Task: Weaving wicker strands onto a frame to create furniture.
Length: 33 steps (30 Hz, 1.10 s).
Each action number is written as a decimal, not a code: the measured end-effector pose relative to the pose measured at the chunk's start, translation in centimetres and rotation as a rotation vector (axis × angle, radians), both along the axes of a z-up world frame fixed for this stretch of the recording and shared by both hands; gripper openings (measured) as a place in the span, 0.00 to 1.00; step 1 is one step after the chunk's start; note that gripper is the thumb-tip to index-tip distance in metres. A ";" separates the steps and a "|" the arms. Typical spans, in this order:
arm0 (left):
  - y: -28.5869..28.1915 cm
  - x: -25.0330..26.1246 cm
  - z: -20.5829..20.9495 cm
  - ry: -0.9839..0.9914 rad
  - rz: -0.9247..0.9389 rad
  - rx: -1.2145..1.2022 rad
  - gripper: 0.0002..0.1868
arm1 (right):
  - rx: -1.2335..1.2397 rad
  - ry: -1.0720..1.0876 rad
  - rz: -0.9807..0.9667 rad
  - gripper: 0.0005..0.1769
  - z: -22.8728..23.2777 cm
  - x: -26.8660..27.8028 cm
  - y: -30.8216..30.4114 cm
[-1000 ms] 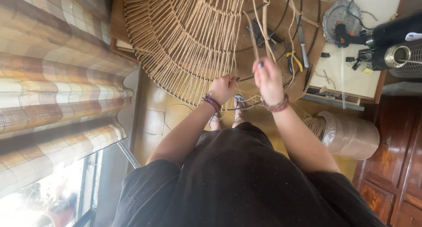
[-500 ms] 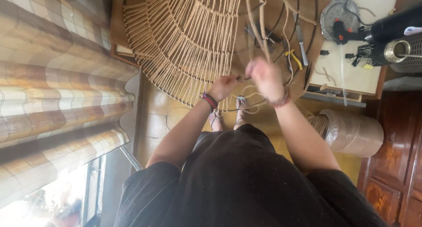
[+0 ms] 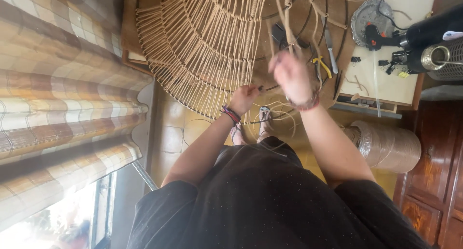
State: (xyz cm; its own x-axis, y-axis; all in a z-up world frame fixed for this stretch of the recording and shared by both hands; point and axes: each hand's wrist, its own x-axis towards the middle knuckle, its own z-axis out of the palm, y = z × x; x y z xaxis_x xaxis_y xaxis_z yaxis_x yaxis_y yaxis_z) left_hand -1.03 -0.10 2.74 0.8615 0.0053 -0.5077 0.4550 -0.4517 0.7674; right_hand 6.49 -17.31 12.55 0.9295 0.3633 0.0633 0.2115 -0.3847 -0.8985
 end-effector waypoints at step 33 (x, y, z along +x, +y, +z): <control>-5.2 5.9 -10.4 0.070 0.623 -0.251 0.34 | -0.651 -0.277 -0.210 0.35 -1.4 0.1 -4.9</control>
State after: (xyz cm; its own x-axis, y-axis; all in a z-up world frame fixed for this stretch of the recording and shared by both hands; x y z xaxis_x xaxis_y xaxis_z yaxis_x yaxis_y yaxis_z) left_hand 4.85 -5.28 -7.65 0.7006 0.3652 -0.6130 0.6255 0.0991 0.7739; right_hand 6.62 -22.21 11.13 0.9650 0.2231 0.1380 0.2603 -0.8794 -0.3986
